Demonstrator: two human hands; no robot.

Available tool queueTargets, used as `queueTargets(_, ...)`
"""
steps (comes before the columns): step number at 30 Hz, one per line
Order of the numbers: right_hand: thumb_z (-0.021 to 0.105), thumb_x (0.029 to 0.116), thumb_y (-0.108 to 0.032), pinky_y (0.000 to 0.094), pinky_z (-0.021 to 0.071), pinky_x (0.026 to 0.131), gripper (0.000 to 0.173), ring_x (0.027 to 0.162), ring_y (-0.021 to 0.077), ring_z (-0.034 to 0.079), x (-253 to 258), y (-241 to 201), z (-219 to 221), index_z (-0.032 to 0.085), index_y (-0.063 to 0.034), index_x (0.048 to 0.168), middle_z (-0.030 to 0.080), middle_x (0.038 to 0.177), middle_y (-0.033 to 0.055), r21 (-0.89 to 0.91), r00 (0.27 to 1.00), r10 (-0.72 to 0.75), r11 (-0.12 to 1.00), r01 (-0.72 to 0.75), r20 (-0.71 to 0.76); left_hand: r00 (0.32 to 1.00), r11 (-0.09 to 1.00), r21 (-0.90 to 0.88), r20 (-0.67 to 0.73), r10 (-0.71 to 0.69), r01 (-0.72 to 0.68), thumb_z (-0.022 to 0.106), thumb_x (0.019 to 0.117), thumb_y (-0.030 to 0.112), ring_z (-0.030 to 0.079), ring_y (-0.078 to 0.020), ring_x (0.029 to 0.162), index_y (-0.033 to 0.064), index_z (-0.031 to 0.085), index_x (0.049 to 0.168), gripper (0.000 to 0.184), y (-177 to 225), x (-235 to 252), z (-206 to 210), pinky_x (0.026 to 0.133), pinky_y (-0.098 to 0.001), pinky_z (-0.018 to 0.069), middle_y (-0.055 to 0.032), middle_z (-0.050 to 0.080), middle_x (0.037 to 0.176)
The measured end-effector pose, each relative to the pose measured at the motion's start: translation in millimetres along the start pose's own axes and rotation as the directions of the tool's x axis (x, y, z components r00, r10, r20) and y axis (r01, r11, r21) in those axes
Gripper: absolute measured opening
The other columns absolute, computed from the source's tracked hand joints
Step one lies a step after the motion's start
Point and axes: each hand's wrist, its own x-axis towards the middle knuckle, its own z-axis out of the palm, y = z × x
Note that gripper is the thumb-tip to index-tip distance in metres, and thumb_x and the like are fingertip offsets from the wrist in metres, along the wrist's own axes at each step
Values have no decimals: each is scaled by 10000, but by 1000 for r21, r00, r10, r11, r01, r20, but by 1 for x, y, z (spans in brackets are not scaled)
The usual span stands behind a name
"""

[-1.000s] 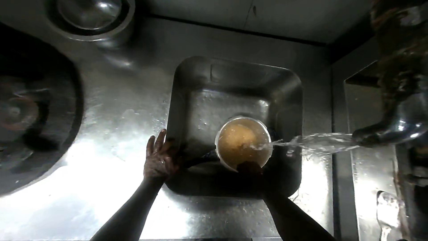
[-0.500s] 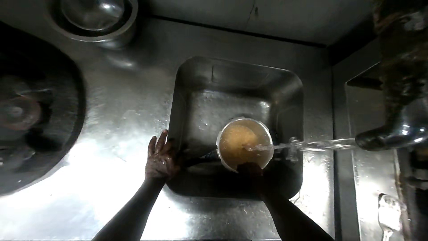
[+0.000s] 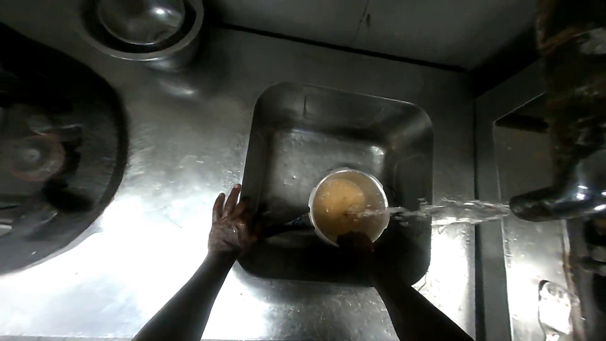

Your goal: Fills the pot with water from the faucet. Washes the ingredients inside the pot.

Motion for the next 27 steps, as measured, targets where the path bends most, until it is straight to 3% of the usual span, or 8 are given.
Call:
queueTargets(3, 556, 1022, -382, 607, 510, 975, 352, 1172, 387, 651, -9, -7, -12, 703, -156, 1248, 701, 1240, 157, -43, 998, -6, 999, 8, 58, 1000, 999, 31, 9, 5, -5, 594, 879, 408, 296, -367, 1533, 129, 798, 1006, 368, 0, 0, 1, 1258, -593, 146, -68, 635, 1417)
queueTargets(16, 577, 1005, -399, 605, 519, 954, 363, 1152, 381, 659, -2, 0, -6, 695, -174, 1265, 704, 1233, 146, -61, 997, -65, 996, 68, 50, 1000, 999, 39, 19, 5, -6, 575, 883, 425, 314, -364, 1524, 153, 801, 965, 363, 1, 1, 0, 1253, -600, 162, -54, 649, 1394)
queueTargets(27, 529, 1044, -393, 548, 462, 1072, 381, 1247, 340, 618, 6, 8, 1, 679, -181, 1323, 680, 1309, 129, 51, 998, -48, 998, 45, 48, 1000, 999, 46, 19, 2, -3, 610, 875, 388, 303, -371, 1528, 133, 799, 990, 337, 0, -1, 1, 1256, -598, 146, -73, 638, 1406)
